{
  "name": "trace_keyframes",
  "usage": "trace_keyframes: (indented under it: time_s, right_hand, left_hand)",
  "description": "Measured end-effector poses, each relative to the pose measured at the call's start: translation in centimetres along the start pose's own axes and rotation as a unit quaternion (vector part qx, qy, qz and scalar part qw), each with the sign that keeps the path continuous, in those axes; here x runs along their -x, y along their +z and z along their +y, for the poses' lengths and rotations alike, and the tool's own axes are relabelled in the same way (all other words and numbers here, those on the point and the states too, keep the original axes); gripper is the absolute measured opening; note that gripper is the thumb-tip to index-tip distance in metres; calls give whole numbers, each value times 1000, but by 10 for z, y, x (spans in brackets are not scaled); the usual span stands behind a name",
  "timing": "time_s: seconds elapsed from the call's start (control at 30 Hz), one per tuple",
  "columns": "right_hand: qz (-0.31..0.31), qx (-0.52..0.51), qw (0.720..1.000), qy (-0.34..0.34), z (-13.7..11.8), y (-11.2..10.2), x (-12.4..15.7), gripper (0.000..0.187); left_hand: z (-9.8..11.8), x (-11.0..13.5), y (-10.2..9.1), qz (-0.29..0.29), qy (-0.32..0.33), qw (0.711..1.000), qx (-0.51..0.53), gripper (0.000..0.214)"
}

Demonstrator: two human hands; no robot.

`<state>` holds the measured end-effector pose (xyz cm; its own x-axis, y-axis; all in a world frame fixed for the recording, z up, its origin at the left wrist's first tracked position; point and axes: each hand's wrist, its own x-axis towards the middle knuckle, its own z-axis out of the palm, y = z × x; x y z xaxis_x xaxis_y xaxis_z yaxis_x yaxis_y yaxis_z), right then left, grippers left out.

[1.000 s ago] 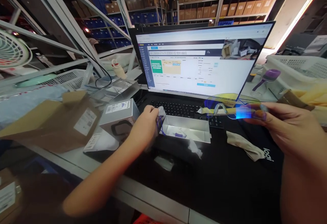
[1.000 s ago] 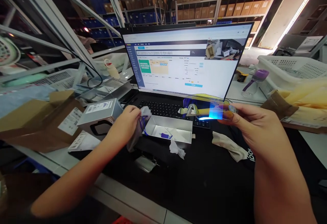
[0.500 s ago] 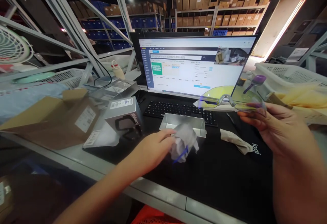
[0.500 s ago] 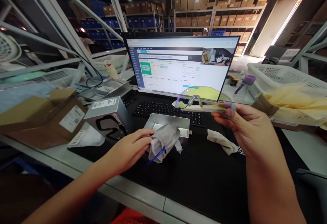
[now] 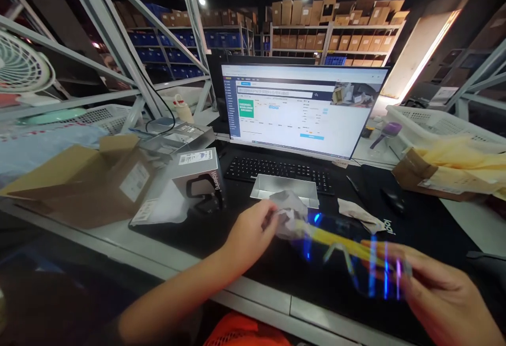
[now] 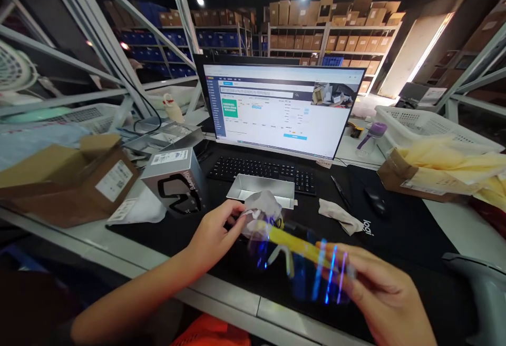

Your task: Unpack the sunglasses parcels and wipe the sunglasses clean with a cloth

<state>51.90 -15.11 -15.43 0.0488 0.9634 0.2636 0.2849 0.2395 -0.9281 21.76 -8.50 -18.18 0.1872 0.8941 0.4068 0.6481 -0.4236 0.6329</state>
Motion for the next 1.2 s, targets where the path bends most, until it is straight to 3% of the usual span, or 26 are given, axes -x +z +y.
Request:
trace_keyframes:
  time_s: [0.1, 0.17, 0.23, 0.33, 0.43, 0.53, 0.6, 0.67, 0.73, 0.9, 1.1, 1.2]
  right_hand:
    - [-23, 66, 994, -86, 4, 14, 21, 17]
    - [1, 97, 986, -136, 13, 21, 34, 21]
    - [46, 124, 978, -159, 25, 26, 45, 26]
    - [115, 160, 966, -166, 43, 29, 58, 29]
    - [138, 181, 954, -194, 55, 31, 65, 31]
    - [61, 196, 945, -256, 61, 30, 64, 36]
    - [-7, 215, 925, -313, 61, 29, 61, 40]
    - [-36, 230, 905, -355, 60, 30, 58, 42]
    - [0, 230, 911, -342, 60, 33, 57, 40]
    - [194, 183, 948, -174, 64, 48, 54, 23]
    - [194, 119, 961, -156, 64, 64, 46, 20]
    - [169, 116, 960, -191, 63, 67, 45, 24]
  left_hand:
    - [2, 3, 3, 23, 83, 996, 8, 11]
    - [3, 6, 6, 43, 129, 991, 20, 11]
    - [5, 8, 8, 44, 138, 989, 30, 11]
    - [11, 10, 10, 2, 124, 991, 45, 13]
    - [19, 12, 14, -32, 119, 991, 55, 17]
    - [25, 13, 18, -34, 116, 990, 74, 21]
    - [26, 12, 18, -32, 113, 989, 85, 22]
    - [26, 11, 17, -35, 113, 989, 90, 22]
    - [25, 11, 17, -41, 115, 989, 87, 21]
    - [27, 12, 21, -65, 110, 989, 77, 23]
    - [31, 17, 27, -15, 154, 985, 81, 16]
    - [30, 25, 27, 12, 175, 982, 62, 14]
